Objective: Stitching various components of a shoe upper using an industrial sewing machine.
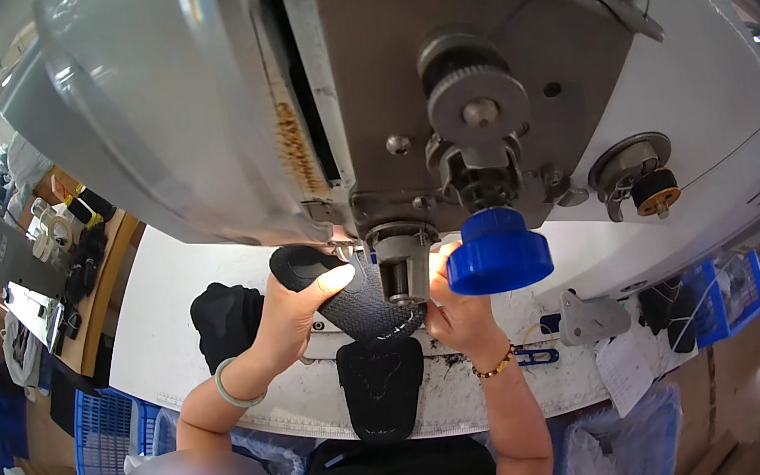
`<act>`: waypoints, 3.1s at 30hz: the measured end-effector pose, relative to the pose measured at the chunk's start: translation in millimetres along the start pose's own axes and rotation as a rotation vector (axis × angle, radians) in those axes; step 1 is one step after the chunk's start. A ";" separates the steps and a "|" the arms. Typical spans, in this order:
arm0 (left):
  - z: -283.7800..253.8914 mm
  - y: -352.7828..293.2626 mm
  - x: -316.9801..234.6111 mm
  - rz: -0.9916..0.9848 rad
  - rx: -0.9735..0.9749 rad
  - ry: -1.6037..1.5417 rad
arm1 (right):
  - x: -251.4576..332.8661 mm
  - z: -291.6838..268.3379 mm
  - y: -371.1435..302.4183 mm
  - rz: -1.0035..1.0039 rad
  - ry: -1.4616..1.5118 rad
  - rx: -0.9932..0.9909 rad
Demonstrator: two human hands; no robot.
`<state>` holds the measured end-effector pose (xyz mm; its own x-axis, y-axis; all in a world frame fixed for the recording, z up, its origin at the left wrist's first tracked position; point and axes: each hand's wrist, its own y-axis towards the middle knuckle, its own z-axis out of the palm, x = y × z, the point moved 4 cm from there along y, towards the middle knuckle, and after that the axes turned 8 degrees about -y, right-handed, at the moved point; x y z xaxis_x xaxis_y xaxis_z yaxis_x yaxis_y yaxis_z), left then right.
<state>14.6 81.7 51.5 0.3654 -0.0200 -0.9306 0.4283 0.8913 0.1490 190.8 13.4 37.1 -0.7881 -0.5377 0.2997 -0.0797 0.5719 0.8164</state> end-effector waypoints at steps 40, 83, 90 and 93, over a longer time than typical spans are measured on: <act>-171.4 -75.5 -13.6 0.263 -0.729 1.507 | -83.4 -3.9 -70.0 0.660 -0.163 0.406; 10.4 -49.7 27.9 -0.037 0.150 -0.110 | 56.9 8.9 -13.4 0.686 0.628 -0.059; 6.8 -50.5 27.0 -0.049 0.129 -0.007 | 57.6 11.4 -12.2 0.694 0.664 -0.047; 2.3 -48.9 26.3 -0.058 0.100 0.014 | 60.4 6.5 -14.5 0.735 0.732 -0.037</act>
<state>5.1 36.6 20.5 0.3263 -0.0632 -0.9432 0.5288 0.8393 0.1267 140.4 -23.3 40.2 -0.0696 -0.3157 0.9463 0.2995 0.8982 0.3217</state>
